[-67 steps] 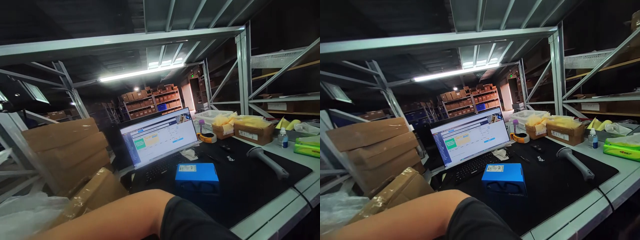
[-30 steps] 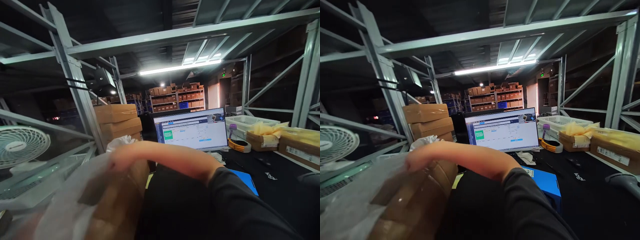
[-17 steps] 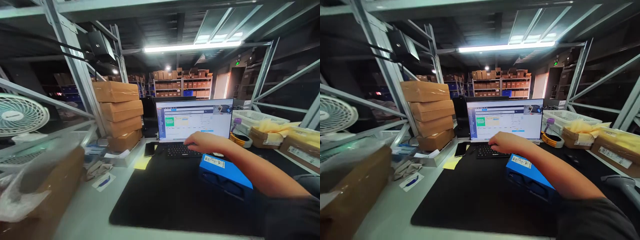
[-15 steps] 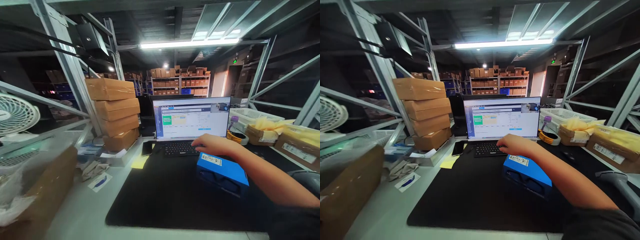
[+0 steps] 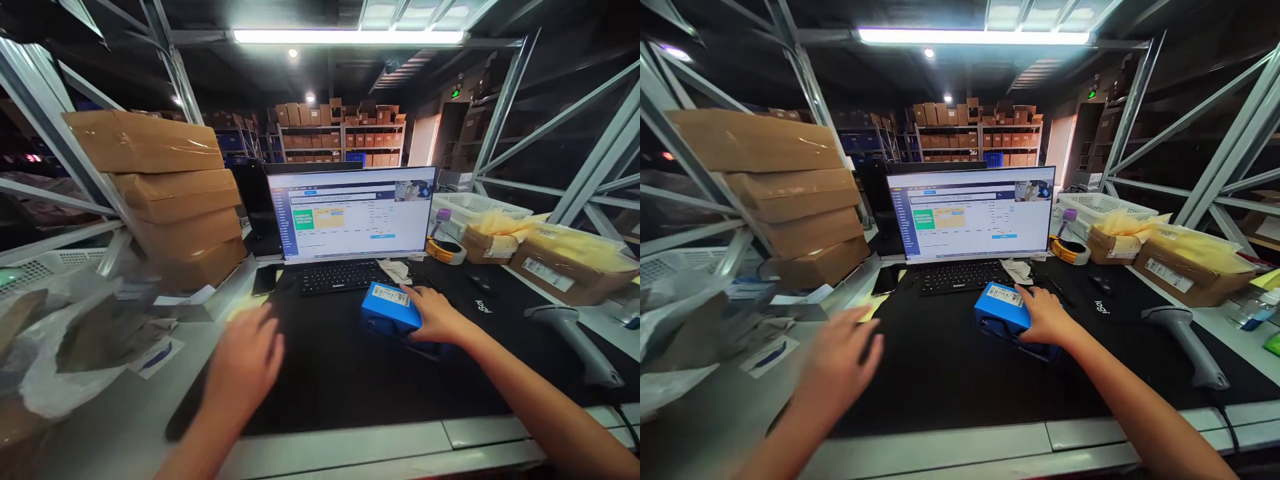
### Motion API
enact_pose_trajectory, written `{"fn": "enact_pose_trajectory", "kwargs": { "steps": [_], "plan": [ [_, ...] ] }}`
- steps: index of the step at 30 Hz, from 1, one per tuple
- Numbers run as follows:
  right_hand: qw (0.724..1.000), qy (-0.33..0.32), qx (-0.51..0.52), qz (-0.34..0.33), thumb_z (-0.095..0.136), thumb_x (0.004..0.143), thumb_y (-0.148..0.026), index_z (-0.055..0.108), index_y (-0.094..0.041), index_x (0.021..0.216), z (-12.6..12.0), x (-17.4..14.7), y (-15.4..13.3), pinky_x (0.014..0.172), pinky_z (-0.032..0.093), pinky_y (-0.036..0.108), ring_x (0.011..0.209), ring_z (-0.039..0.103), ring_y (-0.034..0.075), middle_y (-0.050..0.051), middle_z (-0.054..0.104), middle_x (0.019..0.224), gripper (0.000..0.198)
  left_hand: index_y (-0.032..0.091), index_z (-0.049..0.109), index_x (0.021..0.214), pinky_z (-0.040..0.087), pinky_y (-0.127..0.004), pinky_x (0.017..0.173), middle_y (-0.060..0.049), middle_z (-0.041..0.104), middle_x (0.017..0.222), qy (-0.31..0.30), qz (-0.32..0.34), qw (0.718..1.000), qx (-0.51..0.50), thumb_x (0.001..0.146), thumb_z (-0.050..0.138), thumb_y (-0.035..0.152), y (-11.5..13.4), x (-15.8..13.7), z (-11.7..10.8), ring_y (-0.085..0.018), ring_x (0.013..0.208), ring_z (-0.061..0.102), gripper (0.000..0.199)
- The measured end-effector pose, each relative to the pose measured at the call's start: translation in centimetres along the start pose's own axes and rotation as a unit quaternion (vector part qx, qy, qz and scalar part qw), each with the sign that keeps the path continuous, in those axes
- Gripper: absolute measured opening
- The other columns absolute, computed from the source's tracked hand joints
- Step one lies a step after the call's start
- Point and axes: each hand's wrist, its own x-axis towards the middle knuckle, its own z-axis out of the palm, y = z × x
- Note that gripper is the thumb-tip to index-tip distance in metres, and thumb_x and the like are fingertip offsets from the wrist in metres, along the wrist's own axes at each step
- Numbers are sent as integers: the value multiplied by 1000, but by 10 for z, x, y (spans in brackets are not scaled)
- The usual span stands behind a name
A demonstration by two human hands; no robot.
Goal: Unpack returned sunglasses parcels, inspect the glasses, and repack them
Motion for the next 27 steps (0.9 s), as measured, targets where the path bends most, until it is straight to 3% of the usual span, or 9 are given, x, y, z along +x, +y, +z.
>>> {"fn": "enact_pose_trajectory", "kwargs": {
  "steps": [3, 6, 9, 12, 15, 19, 21, 23, 27],
  "plan": [
    [1000, 16, -2, -15, 79, 61, -41, 27, -12, 158, 2, -4, 3, 102, 39, 51, 122, 50, 39, 22, 54, 134, 114, 11, 64, 116, 48, -53, 107, -18, 60, 131, -63, -4, 996, -64, 95, 54, 29, 49, 4, 47, -34, 124, 55, 30],
    [985, 120, -9, -126, 76, 61, -27, 28, -17, 158, 11, -14, 1, 108, 33, 53, 127, 48, 36, 20, 52, 138, 108, 15, 52, 137, 45, -54, 111, -17, 51, 145, -117, -51, 975, -183, 96, 52, 44, 76, 22, 72, -33, 134, 48, 50],
    [915, 252, -59, -309, 69, 70, -11, 38, -25, 153, 24, -24, -2, 119, 12, 58, 137, 42, 32, 15, 49, 148, 90, 18, 40, 149, 34, -53, 119, -16, 36, 157, -199, -111, 925, -302, 89, 61, 53, 87, 53, 72, -32, 145, 36, 73],
    [836, 351, -107, -409, 58, 84, -3, 48, -32, 146, 36, -27, -3, 123, 0, 54, 144, 36, 22, 4, 54, 146, 69, 19, 35, 153, 38, -49, 116, -17, 41, 155, -345, -127, 844, -390, 69, 80, 56, 96, 84, 64, -35, 139, 44, 103],
    [823, 395, -92, -399, 53, 91, -2, 51, -33, 142, 46, -25, 3, 124, -1, 50, 149, 28, 19, 0, 57, 144, 60, 25, 37, 151, 49, -45, 104, -13, 57, 141, -395, -140, 806, -418, 62, 85, 52, 111, 97, 60, -34, 122, 60, 105],
    [867, 437, 49, -236, 52, 90, -1, 41, -32, 150, 59, -19, 12, 124, 6, 53, 151, 23, 24, 7, 45, 153, 68, 23, 53, 139, 48, -44, 104, -12, 61, 135, -313, -213, 842, -383, 64, 82, 41, 122, 92, 66, -33, 119, 60, 83],
    [882, 418, 191, -105, 57, 89, -9, 28, -31, 156, 65, -16, 11, 122, 16, 58, 151, 23, 29, 12, 33, 160, 77, 17, 54, 136, 46, -46, 106, -15, 61, 134, -287, -252, 842, -381, 63, 81, 42, 120, 88, 73, -35, 120, 60, 82],
    [857, 326, 400, 6, 61, 89, -25, 16, -25, 159, 71, -17, 3, 116, 30, 61, 146, 32, 34, 19, 28, 160, 83, 13, 54, 135, 46, -49, 106, -17, 63, 132, -261, -291, 833, -391, 65, 78, 46, 114, 85, 82, -36, 119, 61, 82],
    [695, 44, 717, -35, 60, 89, -58, 16, -20, 159, 80, -31, -28, 110, 42, 55, 132, 52, 32, 22, 39, 153, 90, 7, 54, 134, 47, -51, 105, -21, 65, 128, -205, -367, 796, -436, 69, 73, 53, 110, 80, 96, -37, 117, 63, 82]
  ]
}}
